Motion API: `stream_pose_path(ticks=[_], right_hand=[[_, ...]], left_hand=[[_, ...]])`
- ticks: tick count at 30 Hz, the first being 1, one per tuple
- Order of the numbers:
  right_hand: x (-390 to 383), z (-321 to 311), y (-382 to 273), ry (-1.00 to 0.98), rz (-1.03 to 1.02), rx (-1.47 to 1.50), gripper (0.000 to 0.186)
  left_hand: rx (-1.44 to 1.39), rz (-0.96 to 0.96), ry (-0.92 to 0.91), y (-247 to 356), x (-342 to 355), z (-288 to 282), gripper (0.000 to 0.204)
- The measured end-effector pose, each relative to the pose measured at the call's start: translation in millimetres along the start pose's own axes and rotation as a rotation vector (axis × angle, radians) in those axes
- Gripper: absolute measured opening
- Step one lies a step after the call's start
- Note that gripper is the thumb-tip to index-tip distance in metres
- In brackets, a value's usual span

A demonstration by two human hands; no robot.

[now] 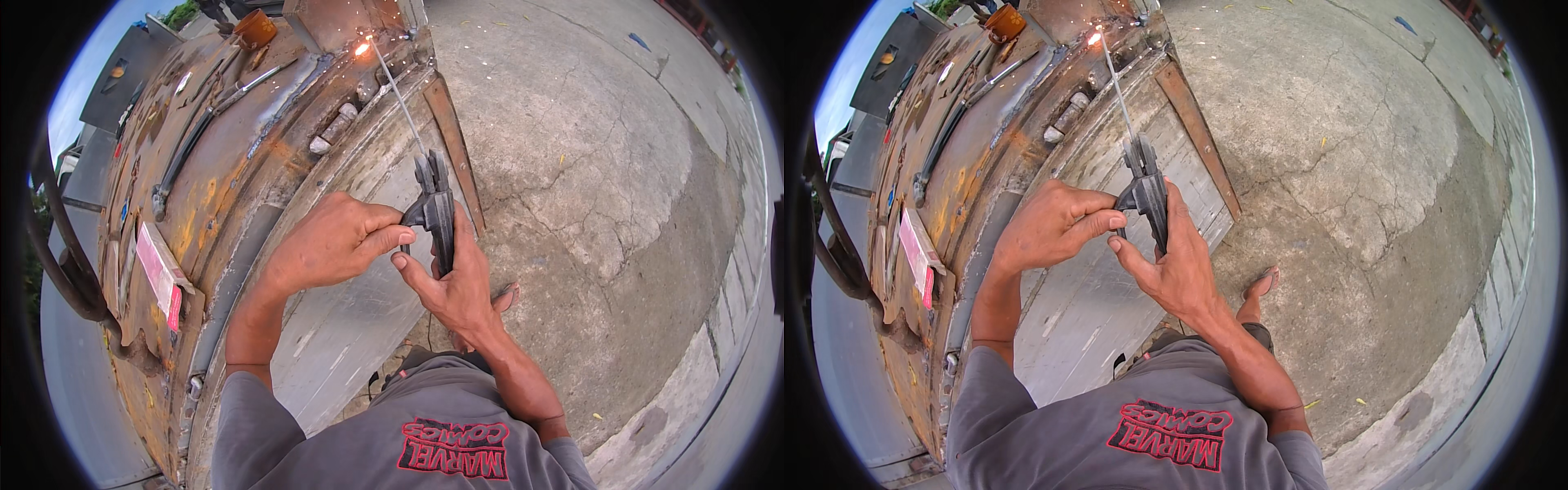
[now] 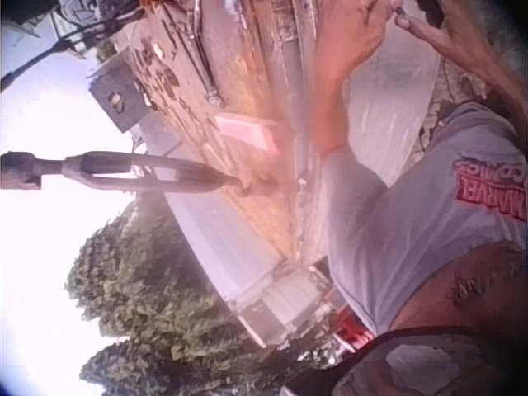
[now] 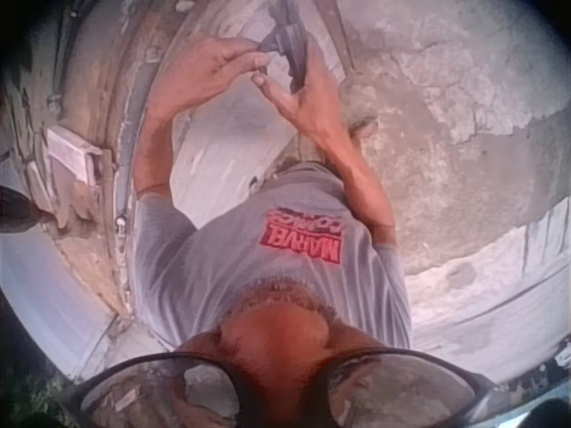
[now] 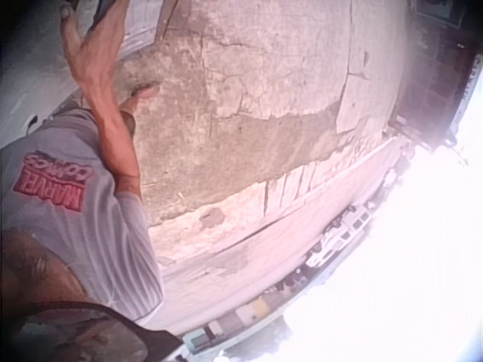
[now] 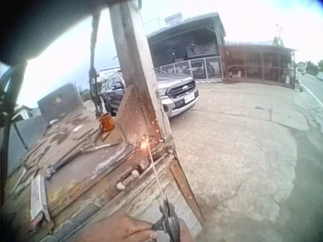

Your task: The person welds a seam on a large, rusty metal structure using a handheld welding torch. The person holds the torch with both hands and moves it along the joint, producing bright sparks and molten metal.

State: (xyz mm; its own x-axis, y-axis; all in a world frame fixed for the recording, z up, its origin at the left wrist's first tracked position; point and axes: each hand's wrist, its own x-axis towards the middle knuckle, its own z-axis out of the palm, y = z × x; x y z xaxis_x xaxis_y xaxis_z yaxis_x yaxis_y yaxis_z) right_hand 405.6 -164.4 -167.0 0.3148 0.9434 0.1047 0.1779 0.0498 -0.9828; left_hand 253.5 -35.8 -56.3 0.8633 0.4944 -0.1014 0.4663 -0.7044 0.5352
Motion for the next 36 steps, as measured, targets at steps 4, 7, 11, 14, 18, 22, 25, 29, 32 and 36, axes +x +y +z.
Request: stream_pose_path(ticks=[4,7,11,14,18,22,25,29,32,36], right_hand=[[0.5,-0.7,-0.5,0.001,0.011,-0.029,0.100],[2.6,-2.0,-2.7,-0.011,0.030,-0.012,0.100],[4.1,3.5,-0.2,0.074,-0.014,0.001,0.089],[5.4,2.9,-0.5,0.060,0.001,0.002,0.090],[7.5,2.8,-0.1,0.050,0.003,-0.008,0.091],[9.2,4.3,1.1,0.052,-0.028,-0.013,0.090],[9.0,3.9,-0.5,0.039,-0.009,-0.005,0.091],[8.4,3.1,0.5,0.035,-0.018,-0.012,0.091],[8.6,4.3,1.3,0.046,-0.028,-0.011,0.089],[8.3,4.4,2.9,0.060,-0.036,-0.015,0.086]], left_hand=[[0.024,0.011,0.011,-3.0,1.7,1.6,0.045],[0.034,0.002,0.017,-3.7,2.8,2.4,0.046],[0.051,0.017,0.047,-10.7,1.4,6.0,0.040],[0.034,-0.041,0.019,-5.2,2.9,2.2,0.048],[0.022,-0.062,0.009,-2.9,3.7,0.2,0.048],[0.051,-0.023,0.039,-7.9,2.0,1.0,0.043],[0.052,-0.021,0.052,-8.8,1.2,2.1,0.041],[0.071,-0.011,0.044,-10.2,1.6,2.5,0.042],[0.074,-0.008,0.041,-9.0,1.6,1.5,0.042],[0.055,0.015,0.047,-8.3,1.8,1.8,0.041]])
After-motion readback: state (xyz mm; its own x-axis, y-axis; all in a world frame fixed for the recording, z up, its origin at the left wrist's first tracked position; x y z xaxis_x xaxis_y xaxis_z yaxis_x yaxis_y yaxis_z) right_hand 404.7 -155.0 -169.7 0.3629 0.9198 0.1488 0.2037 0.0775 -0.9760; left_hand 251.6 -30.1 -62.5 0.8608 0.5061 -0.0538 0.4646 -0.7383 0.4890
